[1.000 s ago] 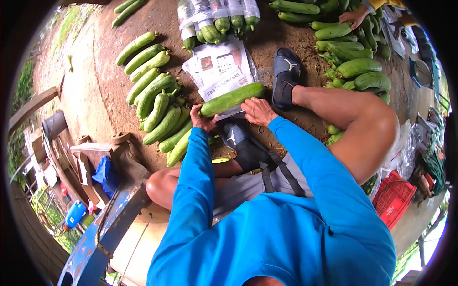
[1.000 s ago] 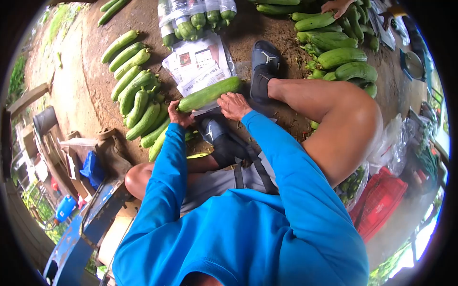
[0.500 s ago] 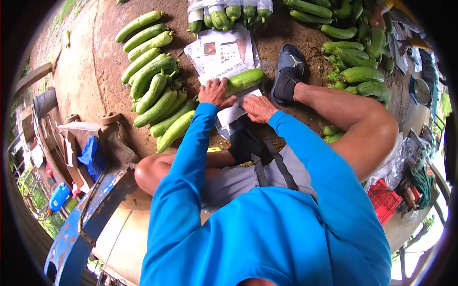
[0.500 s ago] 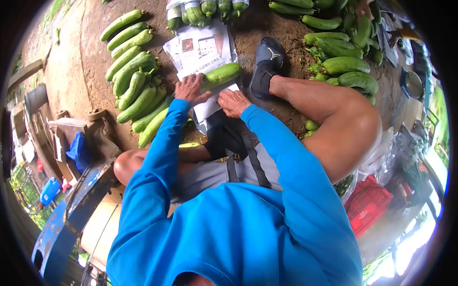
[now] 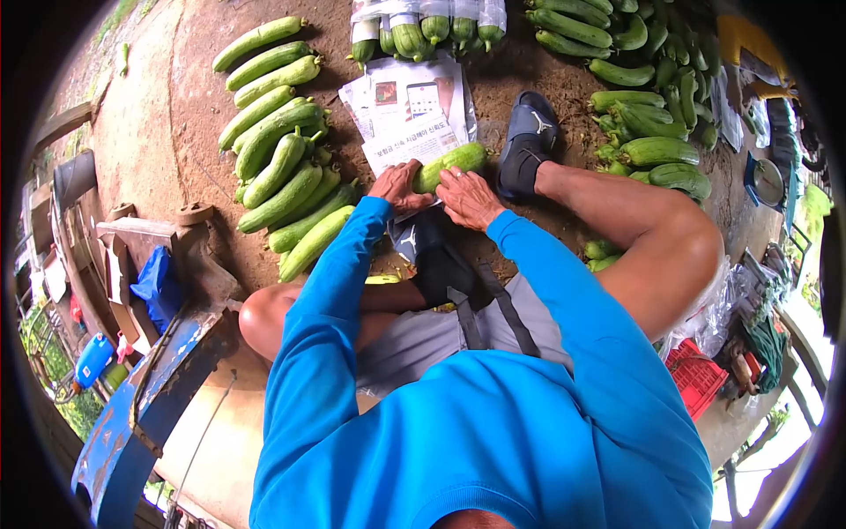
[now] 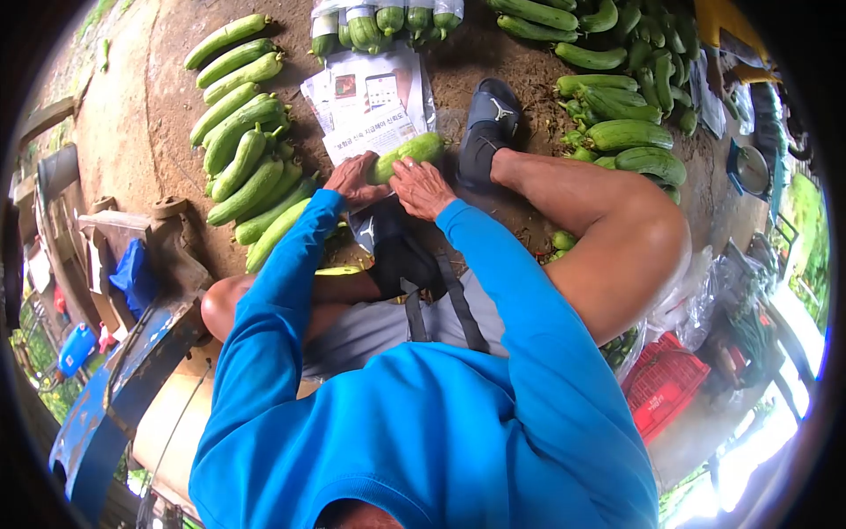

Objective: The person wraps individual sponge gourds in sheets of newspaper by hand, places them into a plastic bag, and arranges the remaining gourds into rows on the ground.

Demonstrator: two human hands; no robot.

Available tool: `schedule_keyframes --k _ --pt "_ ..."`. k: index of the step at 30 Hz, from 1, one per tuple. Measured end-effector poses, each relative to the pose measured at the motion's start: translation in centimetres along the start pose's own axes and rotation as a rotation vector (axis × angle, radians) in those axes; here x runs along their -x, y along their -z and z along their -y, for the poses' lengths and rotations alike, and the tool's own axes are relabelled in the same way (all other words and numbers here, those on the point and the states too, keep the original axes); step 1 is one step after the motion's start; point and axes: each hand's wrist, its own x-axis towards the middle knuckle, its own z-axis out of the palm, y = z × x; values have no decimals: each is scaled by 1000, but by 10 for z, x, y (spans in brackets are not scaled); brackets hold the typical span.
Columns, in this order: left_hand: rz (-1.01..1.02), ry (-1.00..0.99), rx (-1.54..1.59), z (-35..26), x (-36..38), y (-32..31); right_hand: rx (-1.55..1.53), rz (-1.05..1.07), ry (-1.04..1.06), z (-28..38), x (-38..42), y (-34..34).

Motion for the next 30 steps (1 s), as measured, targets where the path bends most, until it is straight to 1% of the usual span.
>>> schedule_keyframes --k 2,3,4,6,7,9,11,12,14,16,18,19,20,22,23,25,26,28,30 --pt "-3 -15 0 -7 7 1 16 35 42 -1 -2 0" --pt "-1 -40 -5 -6 9 -2 15 109 29 0 -2 -1" --pt "-5 -34 1 -4 9 -4 15 116 37 0 -2 -2" --pt "23 -18 -61 -4 5 -5 -33 83 -14 0 1 -3" --pt "67 22 -56 -5 1 -3 -33 90 -7 -1 2 -4" --pt "94 73 -40 -6 0 3 -37 -16 9 -5 1 -2" --pt "145 144 -13 -9 -1 11 -72 33 -13 -8 -5 3" --pt "143 146 -12 -8 -3 12 -106 77 -39 -8 -10 6" --pt "81 147 -80 -3 -2 16 -140 89 -64 -4 -22 11" --pt "67 182 -126 -3 -3 27 -175 100 -85 2 -34 8" --pt "19 188 -111 1 -3 33 -86 31 -90 8 -42 5" --pt "-32 178 -85 3 -1 32 -62 55 -102 10 -43 6" --pt "-32 187 -79 6 1 31 -66 62 -95 12 -43 6" --pt "-4 203 -33 12 1 32 71 -31 -68 11 -45 3" --pt "-10 206 -29 13 2 31 74 -29 -61 9 -46 3" --pt "-37 125 -29 16 4 26 182 53 -39 5 -45 2" --pt "-45 130 -22 18 2 23 186 58 -30 1 -46 1" --pt "31 135 -42 19 1 19 136 76 35 -9 -44 -3" --pt "3 119 -55 20 2 15 25 182 95 -23 -47 -5"
